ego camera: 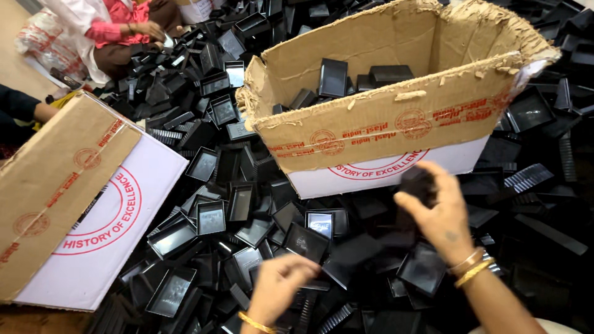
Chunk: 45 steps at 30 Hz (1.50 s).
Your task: The person sits on the floor among a large spread of black plastic boxes and lids, picks up pieces one at a time, fits a lid onto a base, and places the assembled boxes into a cardboard box in front of them. They continue picking, matching, and boxing pieces across the episode.
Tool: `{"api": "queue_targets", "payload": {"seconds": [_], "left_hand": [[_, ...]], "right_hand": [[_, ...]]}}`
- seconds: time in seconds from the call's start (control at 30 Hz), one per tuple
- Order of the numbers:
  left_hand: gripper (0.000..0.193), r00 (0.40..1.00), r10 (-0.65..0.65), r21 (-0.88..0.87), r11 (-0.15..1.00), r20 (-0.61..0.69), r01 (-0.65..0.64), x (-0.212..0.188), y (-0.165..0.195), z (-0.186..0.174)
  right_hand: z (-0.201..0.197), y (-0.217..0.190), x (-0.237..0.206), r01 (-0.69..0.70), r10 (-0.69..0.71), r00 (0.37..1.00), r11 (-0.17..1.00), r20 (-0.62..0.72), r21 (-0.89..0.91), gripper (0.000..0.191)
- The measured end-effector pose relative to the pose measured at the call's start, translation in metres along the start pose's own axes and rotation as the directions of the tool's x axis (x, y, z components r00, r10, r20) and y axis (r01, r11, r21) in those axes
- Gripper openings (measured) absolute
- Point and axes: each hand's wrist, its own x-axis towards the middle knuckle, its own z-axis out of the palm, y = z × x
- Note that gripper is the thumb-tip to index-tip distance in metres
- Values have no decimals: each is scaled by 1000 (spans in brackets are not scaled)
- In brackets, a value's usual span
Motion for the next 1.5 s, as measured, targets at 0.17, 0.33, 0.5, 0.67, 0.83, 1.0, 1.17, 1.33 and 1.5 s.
{"api": "queue_targets", "payload": {"seconds": [0.17,0.33,0.5,0.67,0.83,1.0,1.17,1.33,1.5], "left_hand": [[18,865,66,276,957,-497,86,36,-40,-40],[42,848,371,810,577,-378,109,80,-87,-54],[84,930,-58,890,274,-363,364,76,-100,-85],[57,909,-126,905,112,-396,410,71,-100,-84],[47,916,-177,914,132,-360,384,81,-69,-89],[54,809,-90,391,841,-581,374,58,-12,-53],[64,900,427,245,885,-87,-396,-10,27,29],[65,879,473,243,862,-68,-445,-14,40,68],[66,885,466,159,874,-8,-459,-16,41,77]], "right_hand": [[-2,9,2,-46,42,999,965,21,257,65],[5,4,-2,-63,37,993,968,108,241,65],[1,0,-5,-146,110,977,968,181,202,67],[7,0,-8,-137,99,967,979,233,153,68],[18,2,-15,-367,232,864,898,446,242,56],[20,3,-20,-439,117,788,794,604,420,55],[24,-1,-27,-501,-90,679,668,728,550,59],[20,5,-33,-457,-191,691,632,697,626,60],[26,13,-37,-427,-167,746,622,644,656,59]]}}
